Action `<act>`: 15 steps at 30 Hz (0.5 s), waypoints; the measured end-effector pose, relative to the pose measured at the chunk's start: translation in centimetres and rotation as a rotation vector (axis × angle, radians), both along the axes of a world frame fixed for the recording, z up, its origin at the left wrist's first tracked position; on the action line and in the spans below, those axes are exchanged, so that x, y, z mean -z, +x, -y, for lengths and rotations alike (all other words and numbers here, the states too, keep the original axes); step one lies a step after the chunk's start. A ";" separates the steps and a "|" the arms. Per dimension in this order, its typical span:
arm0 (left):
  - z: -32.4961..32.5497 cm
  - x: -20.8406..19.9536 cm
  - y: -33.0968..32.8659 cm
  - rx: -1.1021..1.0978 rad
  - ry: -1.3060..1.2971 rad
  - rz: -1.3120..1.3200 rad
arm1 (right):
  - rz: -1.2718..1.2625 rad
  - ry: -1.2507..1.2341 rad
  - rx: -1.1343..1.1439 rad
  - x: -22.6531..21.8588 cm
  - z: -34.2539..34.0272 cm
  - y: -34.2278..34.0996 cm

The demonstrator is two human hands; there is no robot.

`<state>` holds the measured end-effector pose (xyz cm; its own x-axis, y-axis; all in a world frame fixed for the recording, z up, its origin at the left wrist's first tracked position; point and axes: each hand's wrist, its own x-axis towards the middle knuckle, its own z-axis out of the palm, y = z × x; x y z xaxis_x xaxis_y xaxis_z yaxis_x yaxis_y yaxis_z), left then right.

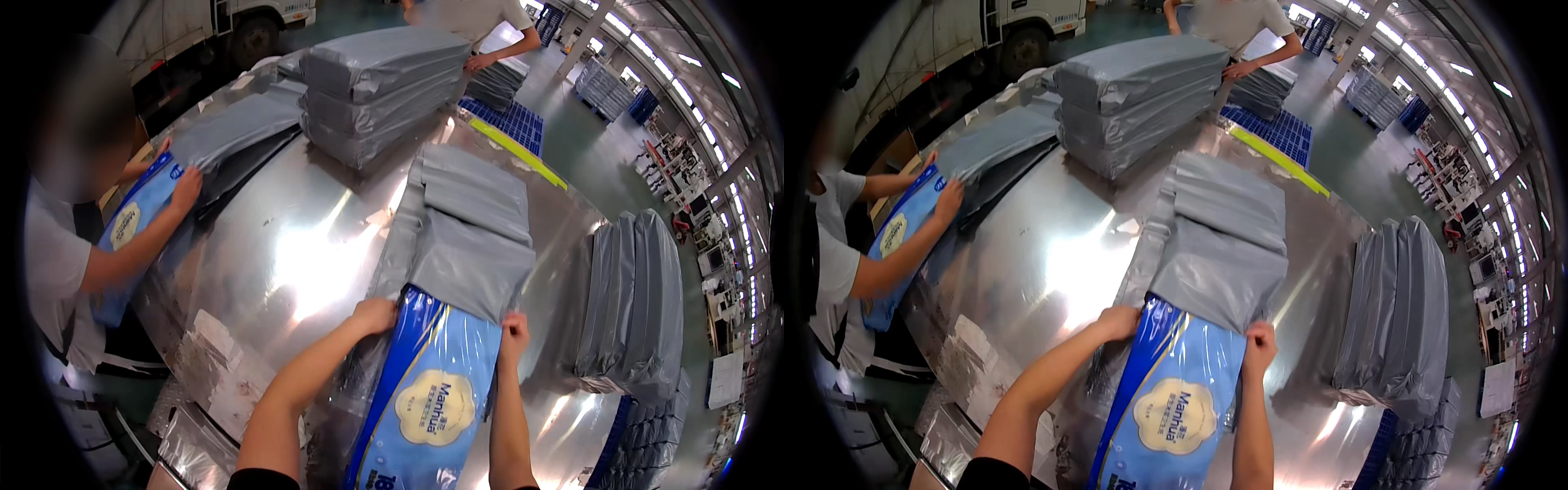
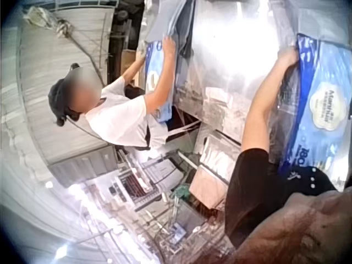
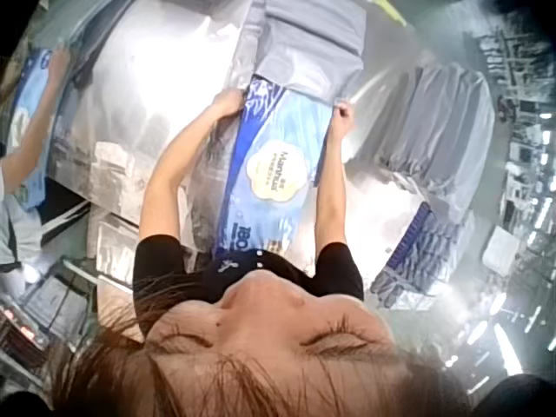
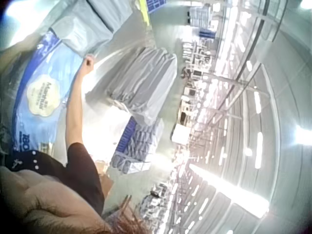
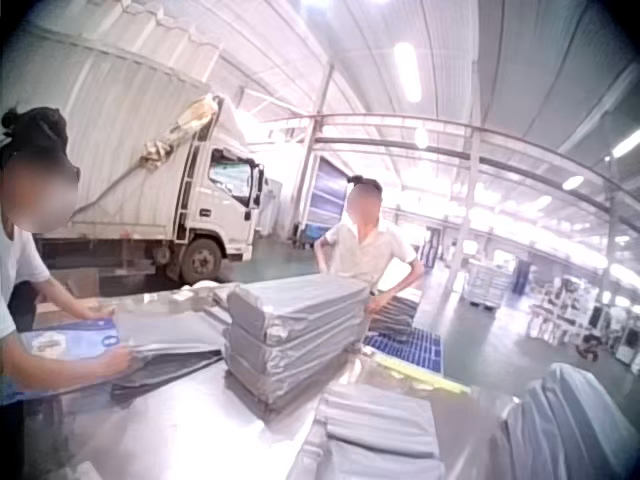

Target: The person places blue packages of tissues into grey plastic mailer bags on a metal table. The person folds the top of the bag over the package to seal it and stacks the finished packages. Another person works alongside, performing similar packing actions.

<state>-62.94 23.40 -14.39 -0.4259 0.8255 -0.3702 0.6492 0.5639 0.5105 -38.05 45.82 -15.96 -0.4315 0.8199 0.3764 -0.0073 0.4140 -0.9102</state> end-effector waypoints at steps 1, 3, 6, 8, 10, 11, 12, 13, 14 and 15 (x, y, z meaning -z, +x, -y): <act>0.0 -0.4 -0.3 0.027 -0.001 -0.049 | 0.001 -0.053 -0.007 0.4 0.7 0.8; 0.0 -0.3 0.4 0.080 -0.008 -0.130 | 0.210 -0.096 0.146 0.4 1.2 1.3; -3.3 -1.3 2.7 0.183 0.011 -0.226 | 0.198 -0.271 0.269 7.5 -4.1 5.1; 0.0 0.2 2.5 0.145 -0.033 -0.243 | 0.712 -0.036 0.068 4.2 -1.4 2.7; 3.4 -0.1 4.6 0.239 -0.095 -0.221 | 1.088 0.162 -0.100 -0.8 2.5 4.5; 5.9 -0.7 6.1 0.403 -0.019 -0.296 | 1.152 0.175 -0.183 -1.5 4.3 7.4; 8.8 -2.5 7.8 0.434 -0.057 -0.229 | 1.214 0.149 -0.289 -1.5 7.0 11.1; 12.2 -2.8 9.7 0.494 -0.080 -0.080 | 1.294 0.098 -0.404 -1.1 10.2 14.9; 16.8 -0.8 12.2 0.463 -0.057 0.011 | 1.402 0.041 -0.543 -0.3 13.6 18.1; 21.9 1.3 15.1 0.573 -0.035 0.016 | 1.543 -0.041 -0.673 0.7 17.0 21.5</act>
<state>-47.88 1.53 -15.69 0.0917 0.9101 -0.4042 0.8485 0.1411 0.5101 -16.51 28.82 -16.63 -0.6037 0.3469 -0.7177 0.6850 0.6863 -0.2445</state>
